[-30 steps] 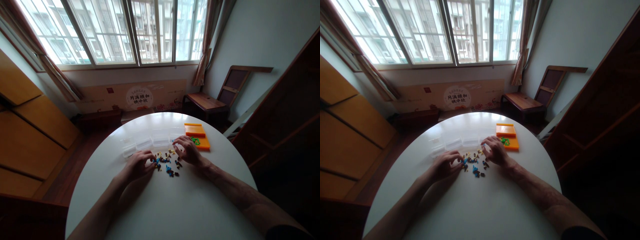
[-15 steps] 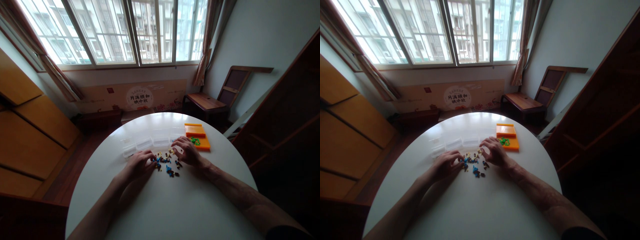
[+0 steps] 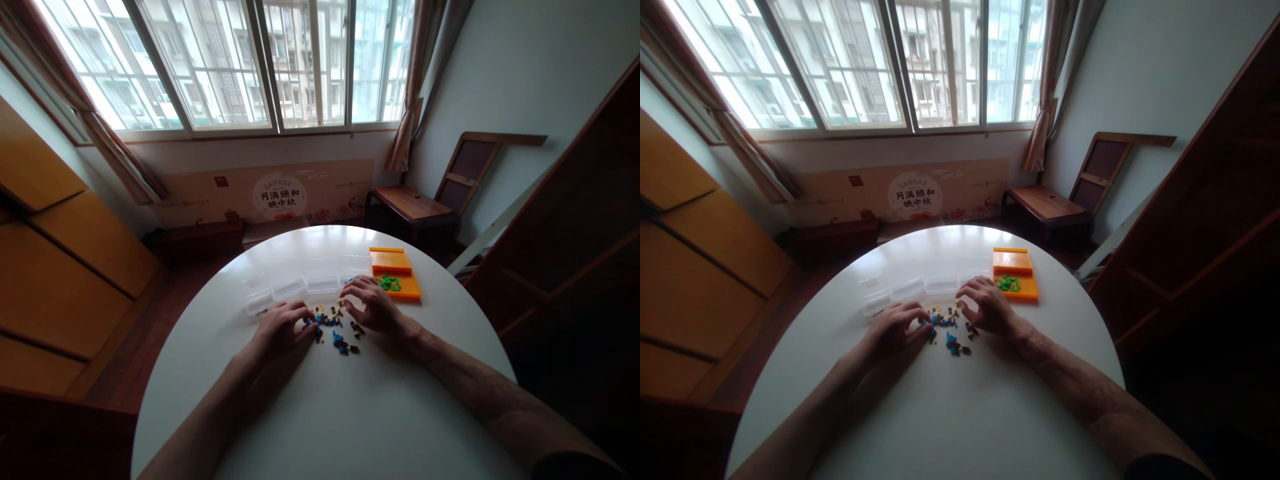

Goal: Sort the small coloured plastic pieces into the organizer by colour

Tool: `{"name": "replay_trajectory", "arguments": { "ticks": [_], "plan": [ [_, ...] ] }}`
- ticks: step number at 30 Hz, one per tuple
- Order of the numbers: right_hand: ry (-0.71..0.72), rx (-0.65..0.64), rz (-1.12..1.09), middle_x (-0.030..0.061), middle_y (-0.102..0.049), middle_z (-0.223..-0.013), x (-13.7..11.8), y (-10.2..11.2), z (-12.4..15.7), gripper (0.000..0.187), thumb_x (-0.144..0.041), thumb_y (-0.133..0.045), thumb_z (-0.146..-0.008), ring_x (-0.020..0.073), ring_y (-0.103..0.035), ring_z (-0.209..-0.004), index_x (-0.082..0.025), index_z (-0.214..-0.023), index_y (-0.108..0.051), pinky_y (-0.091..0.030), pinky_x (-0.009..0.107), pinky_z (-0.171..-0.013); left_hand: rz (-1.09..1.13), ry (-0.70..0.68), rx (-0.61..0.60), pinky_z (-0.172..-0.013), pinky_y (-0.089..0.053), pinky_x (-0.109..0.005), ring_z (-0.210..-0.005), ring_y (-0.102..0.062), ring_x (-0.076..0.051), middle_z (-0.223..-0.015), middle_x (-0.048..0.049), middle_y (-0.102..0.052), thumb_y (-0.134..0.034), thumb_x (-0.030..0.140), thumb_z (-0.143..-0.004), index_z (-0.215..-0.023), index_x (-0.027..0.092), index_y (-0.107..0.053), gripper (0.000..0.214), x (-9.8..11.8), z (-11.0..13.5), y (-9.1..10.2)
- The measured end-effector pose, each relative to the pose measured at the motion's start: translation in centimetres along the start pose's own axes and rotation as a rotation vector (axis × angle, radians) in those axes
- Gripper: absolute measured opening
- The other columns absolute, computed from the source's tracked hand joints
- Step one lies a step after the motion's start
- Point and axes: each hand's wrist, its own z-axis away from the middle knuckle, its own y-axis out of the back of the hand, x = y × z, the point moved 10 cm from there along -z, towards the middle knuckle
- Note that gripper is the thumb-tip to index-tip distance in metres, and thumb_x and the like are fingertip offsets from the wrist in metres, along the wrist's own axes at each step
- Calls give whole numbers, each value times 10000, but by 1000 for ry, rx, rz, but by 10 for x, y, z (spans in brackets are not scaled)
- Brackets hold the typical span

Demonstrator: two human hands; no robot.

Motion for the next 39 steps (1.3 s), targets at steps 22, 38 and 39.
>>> {"name": "replay_trajectory", "arguments": {
  "ticks": [22,38,39],
  "plan": [
    [2,-24,-1,46,-791,-1097,-5,-2,-1,133,-179,-718,-988,258,-692,-1027,-259,-1093,-739,-527,455,-1012,75,112,47,-774,-484,-300,-798,-657,-178,-933,-4,-749,-738,199,-926,-917,243,-760,50,5,-2,-4],
    [207,-159,-106,29,-814,-1027,-39,-12,-2,110,-367,-701,-1080,225,-719,-1015,-273,-1117,-745,-553,403,-1010,140,-93,133,-766,-524,-279,-830,-685,-163,-967,-51,-752,-656,328,-1093,-1025,218,-755,163,25,-5,2],
    [214,-167,-104,27,-813,-1020,-40,-13,-2,104,-359,-690,-1087,221,-717,-1010,-277,-1113,-748,-552,399,-1007,135,-95,135,-761,-526,-281,-813,-681,-161,-959,-53,-752,-656,347,-1094,-1025,216,-758,180,25,-5,2]
  ]
}}
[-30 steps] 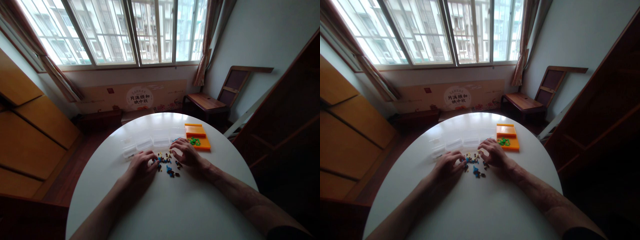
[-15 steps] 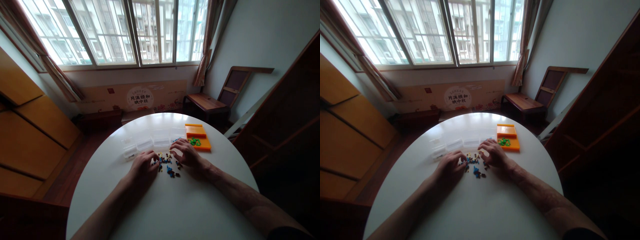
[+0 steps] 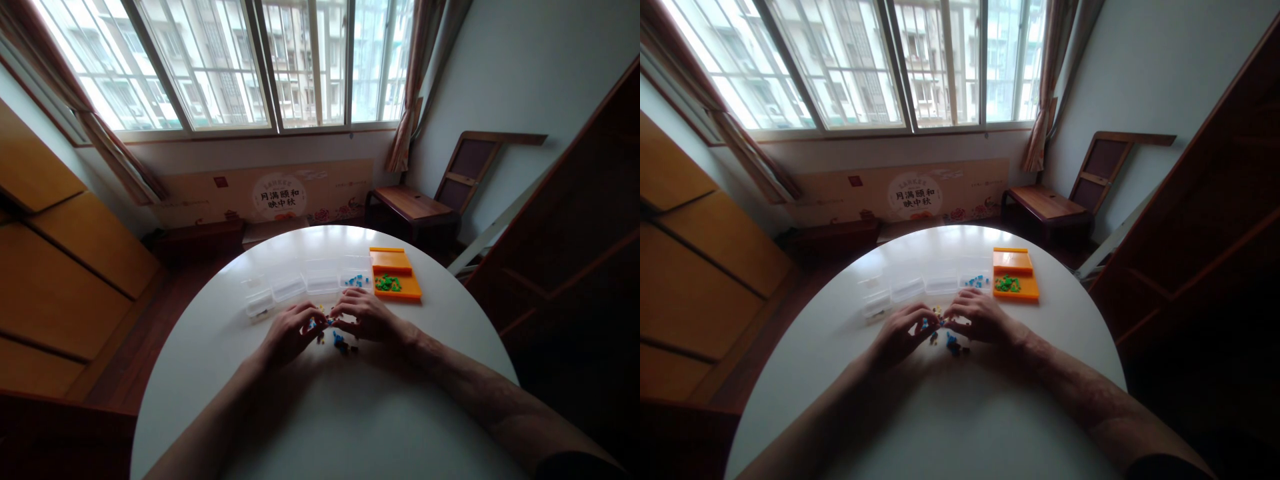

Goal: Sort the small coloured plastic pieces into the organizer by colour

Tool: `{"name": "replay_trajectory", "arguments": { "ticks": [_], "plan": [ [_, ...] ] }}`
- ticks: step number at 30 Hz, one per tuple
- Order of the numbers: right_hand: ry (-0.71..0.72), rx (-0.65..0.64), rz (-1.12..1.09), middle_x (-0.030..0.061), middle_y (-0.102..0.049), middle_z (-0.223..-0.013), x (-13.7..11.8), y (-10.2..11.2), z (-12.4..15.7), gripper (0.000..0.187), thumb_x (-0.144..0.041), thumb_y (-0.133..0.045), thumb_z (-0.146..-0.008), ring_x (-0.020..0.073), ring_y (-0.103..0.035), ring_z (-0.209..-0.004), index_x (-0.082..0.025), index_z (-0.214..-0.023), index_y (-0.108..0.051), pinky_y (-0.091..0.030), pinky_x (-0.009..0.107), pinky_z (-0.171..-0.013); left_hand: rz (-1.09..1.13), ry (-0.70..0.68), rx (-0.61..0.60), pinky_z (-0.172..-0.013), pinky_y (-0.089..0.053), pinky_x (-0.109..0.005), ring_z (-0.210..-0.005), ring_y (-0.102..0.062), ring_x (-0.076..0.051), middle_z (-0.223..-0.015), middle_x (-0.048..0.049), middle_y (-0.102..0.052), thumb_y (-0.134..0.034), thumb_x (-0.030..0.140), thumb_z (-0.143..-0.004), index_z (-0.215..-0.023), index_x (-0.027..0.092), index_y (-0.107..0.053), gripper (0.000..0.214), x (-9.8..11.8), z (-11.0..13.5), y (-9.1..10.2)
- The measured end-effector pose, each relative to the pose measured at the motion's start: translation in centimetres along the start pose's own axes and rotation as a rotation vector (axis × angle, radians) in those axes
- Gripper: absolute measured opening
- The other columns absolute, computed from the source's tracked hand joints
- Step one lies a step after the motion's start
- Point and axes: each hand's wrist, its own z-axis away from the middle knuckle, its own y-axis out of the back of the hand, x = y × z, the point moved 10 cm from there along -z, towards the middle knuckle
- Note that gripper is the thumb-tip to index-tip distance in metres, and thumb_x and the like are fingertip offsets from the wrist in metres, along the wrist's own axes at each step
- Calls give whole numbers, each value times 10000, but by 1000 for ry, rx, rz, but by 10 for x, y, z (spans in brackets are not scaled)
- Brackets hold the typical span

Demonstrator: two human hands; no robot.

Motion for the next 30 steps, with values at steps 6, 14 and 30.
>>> {"name": "replay_trajectory", "arguments": {
  "ticks": [6,14,30],
  "plan": [
    [24,-19,9,21,-804,-995,-1,-2,2,119,-282,-641,-1095,210,-718,-989,-289,-1095,-760,-551,392,-1012,-11,-20,4,-763,-527,-288,-768,-673,-147,-965,-48,-760,-644,380,-1104,-1044,221,-776,215,3,-1,-1],
    [-256,305,228,33,-785,-904,44,41,17,121,-250,-688,-1032,250,-686,-902,-258,-923,-738,-537,426,-934,-122,64,32,-793,-507,-323,-678,-615,-133,-940,-23,-763,-644,312,-1067,-976,235,-777,178,-13,0,21],
    [-437,340,358,40,-767,-882,74,46,32,140,-291,-704,-1012,267,-675,-900,-248,-878,-708,-506,434,-944,-167,112,-96,-768,-449,-322,-716,-631,-152,-1034,-1,-795,-738,278,-966,-976,277,-795,58,-27,6,19]
  ]
}}
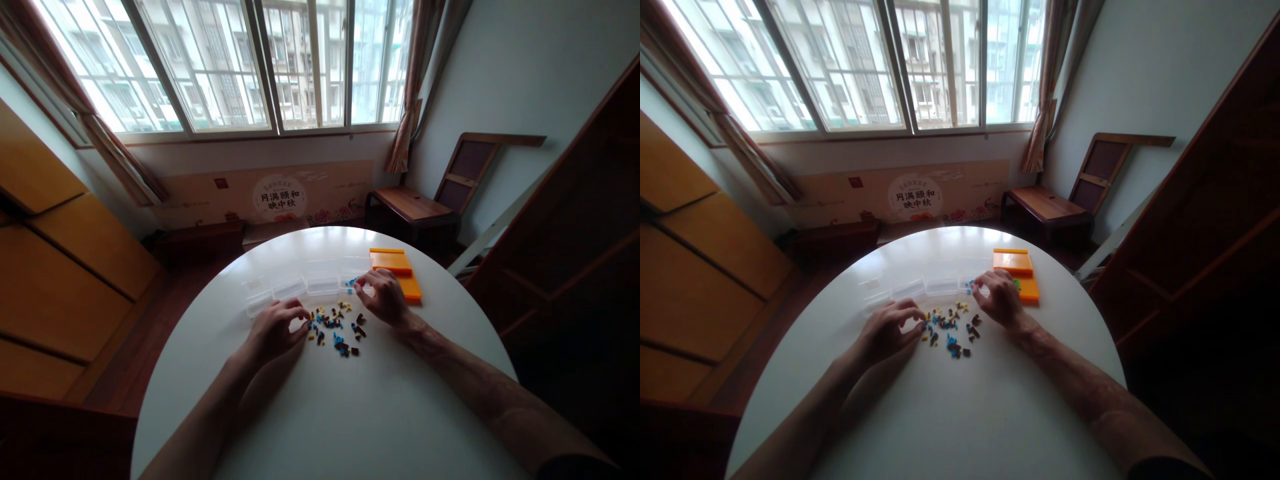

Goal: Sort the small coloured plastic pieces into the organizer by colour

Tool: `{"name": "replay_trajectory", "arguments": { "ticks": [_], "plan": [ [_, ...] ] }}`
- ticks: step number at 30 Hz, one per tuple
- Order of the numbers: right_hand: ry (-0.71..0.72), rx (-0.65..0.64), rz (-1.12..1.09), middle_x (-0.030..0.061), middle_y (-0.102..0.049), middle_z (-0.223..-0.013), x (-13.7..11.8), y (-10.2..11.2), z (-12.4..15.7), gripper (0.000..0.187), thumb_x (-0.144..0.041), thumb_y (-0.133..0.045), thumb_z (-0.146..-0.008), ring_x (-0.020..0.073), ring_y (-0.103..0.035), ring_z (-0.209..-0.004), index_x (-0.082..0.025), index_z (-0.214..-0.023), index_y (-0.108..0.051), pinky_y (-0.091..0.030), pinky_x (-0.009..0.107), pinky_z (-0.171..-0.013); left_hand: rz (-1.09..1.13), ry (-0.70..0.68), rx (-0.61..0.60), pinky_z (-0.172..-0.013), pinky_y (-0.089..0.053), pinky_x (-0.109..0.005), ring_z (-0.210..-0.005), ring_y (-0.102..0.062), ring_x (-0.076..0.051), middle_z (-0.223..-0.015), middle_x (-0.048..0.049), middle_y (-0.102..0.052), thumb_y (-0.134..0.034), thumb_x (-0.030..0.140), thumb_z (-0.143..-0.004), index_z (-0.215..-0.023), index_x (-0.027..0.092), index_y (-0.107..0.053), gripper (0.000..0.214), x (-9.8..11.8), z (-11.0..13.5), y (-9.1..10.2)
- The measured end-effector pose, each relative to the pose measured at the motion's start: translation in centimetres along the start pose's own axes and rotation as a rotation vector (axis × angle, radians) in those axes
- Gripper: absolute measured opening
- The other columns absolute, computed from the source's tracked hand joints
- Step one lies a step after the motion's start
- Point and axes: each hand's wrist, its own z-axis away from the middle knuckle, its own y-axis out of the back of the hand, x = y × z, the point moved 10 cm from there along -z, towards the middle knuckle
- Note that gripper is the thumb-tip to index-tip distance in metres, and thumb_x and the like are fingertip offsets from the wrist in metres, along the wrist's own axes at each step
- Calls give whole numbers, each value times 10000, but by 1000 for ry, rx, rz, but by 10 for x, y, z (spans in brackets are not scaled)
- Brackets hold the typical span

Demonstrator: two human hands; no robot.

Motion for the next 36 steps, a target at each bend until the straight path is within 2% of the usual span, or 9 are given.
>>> {"name": "replay_trajectory", "arguments": {
  "ticks": [11,18,24,36],
  "plan": [
    [18,-19,-58,44,-759,-904,-10,1,0,90,-221,-694,-986,254,-673,-895,-233,-898,-713,-512,413,-957,68,37,-31,-771,-424,-313,-712,-606,-139,-998,-1,-784,-716,304,-999,-965,262,-799,99,-8,0,-3],
    [30,-29,-87,46,-766,-926,-14,1,-2,91,-189,-688,-980,249,-689,-909,-228,-902,-714,-510,417,-1014,188,92,-70,-752,-432,-294,-703,-588,-135,-949,-11,-749,-709,343,-992,-969,239,-803,142,-11,2,-5],
    [47,-29,-110,44,-763,-920,-18,-1,-2,94,-195,-689,-985,252,-685,-911,-231,-901,-712,-502,437,-1047,207,131,-83,-766,-437,-295,-750,-596,-151,-939,-10,-734,-727,350,-978,-950,234,-805,142,-17,3,-5],
    [67,-33,-146,35,-761,-924,-20,-5,-1,110,-198,-665,-1006,251,-688,-945,-239,-922,-722,-474,471,-1108,157,66,-68,-813,-455,-324,-728,-629,-151,-986,-29,-760,-635,377,-1076,-962,223,-772,235,-10,1,-8]
  ]
}}
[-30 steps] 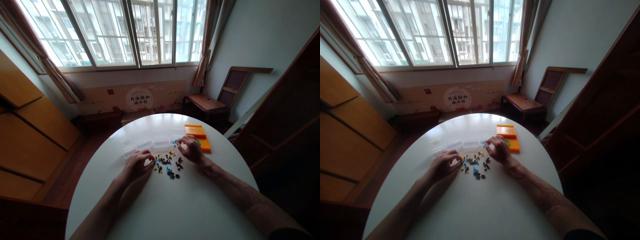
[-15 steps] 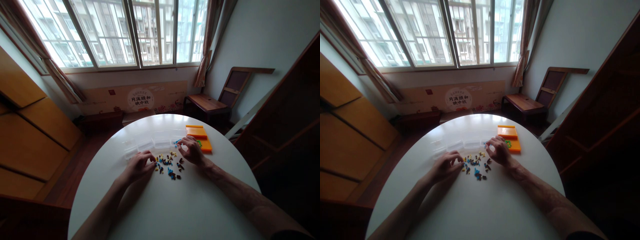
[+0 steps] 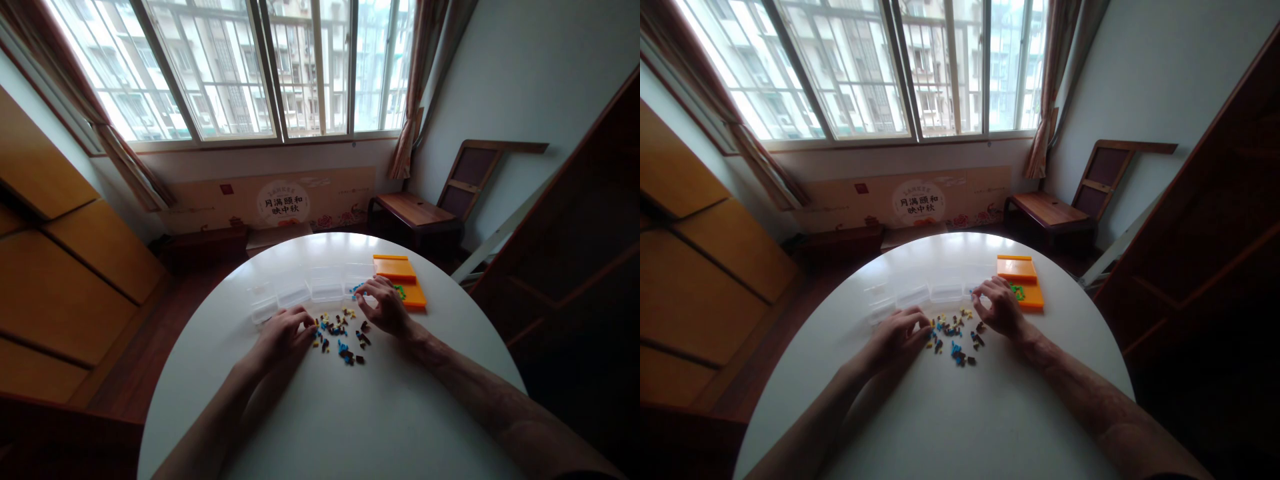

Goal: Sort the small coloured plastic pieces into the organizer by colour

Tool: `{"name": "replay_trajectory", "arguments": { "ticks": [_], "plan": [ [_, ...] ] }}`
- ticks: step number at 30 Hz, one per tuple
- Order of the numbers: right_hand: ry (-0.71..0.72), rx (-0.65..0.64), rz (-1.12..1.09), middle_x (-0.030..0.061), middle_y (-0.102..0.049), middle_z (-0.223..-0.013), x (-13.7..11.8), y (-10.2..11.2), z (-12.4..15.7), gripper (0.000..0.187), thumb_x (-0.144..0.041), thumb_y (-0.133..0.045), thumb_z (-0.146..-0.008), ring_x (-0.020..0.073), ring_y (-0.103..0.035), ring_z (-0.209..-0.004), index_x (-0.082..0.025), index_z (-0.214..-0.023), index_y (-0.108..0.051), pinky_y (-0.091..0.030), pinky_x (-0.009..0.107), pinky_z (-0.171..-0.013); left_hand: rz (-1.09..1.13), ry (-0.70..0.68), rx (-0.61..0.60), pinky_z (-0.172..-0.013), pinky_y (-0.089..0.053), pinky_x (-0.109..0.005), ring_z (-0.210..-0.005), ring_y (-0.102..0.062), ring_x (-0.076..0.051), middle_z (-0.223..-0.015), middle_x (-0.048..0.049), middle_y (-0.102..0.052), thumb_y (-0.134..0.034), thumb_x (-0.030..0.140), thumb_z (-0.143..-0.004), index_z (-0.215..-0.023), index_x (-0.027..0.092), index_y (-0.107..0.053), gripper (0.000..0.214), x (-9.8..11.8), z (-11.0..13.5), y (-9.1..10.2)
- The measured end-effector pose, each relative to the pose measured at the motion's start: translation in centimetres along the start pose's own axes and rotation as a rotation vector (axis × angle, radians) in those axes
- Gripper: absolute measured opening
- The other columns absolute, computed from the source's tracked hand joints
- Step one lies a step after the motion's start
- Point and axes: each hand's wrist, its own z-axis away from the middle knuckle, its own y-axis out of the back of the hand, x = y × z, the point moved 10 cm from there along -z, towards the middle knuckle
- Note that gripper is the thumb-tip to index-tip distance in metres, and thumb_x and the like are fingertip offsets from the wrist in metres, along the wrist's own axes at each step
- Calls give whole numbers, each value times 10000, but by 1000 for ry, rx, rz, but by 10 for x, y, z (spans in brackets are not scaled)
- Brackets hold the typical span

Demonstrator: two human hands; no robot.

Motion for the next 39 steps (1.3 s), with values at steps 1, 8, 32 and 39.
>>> {"name": "replay_trajectory", "arguments": {
  "ticks": [1,8,32,39],
  "plan": [
    [3,-2,-4,35,-761,-920,0,0,0,110,-198,-664,-1008,249,-688,-936,-239,-926,-726,-473,476,-1112,5,-3,9,-807,-462,-323,-731,-633,-154,-990,-33,-759,-625,372,-1081,-964,221,-767,238,1,-1,1],
    [151,-59,-120,36,-768,-916,-30,0,-2,101,-181,-663,-1013,239,-675,-906,-245,-961,-721,-527,428,-961,113,14,156,-763,-516,-295,-758,-667,-167,-952,-35,-747,-601,379,-1100,-986,214,-736,242,10,-4,8],
    [305,-298,-237,17,-793,-942,-60,-28,12,92,-247,-651,-1079,200,-719,-932,-271,-1041,-732,-549,406,-1047,151,-81,258,-769,-560,-290,-675,-687,-145,-828,-6,-809,-702,404,-1061,-953,246,-796,212,36,-6,-8],
    [348,-267,-249,13,-788,-916,-67,-19,9,83,-204,-659,-1047,208,-718,-919,-265,-1010,-704,-566,389,-979,148,-84,259,-771,-555,-287,-678,-702,-141,-841,5,-811,-690,346,-1065,-973,250,-792,167,38,-5,-8]
  ]
}}
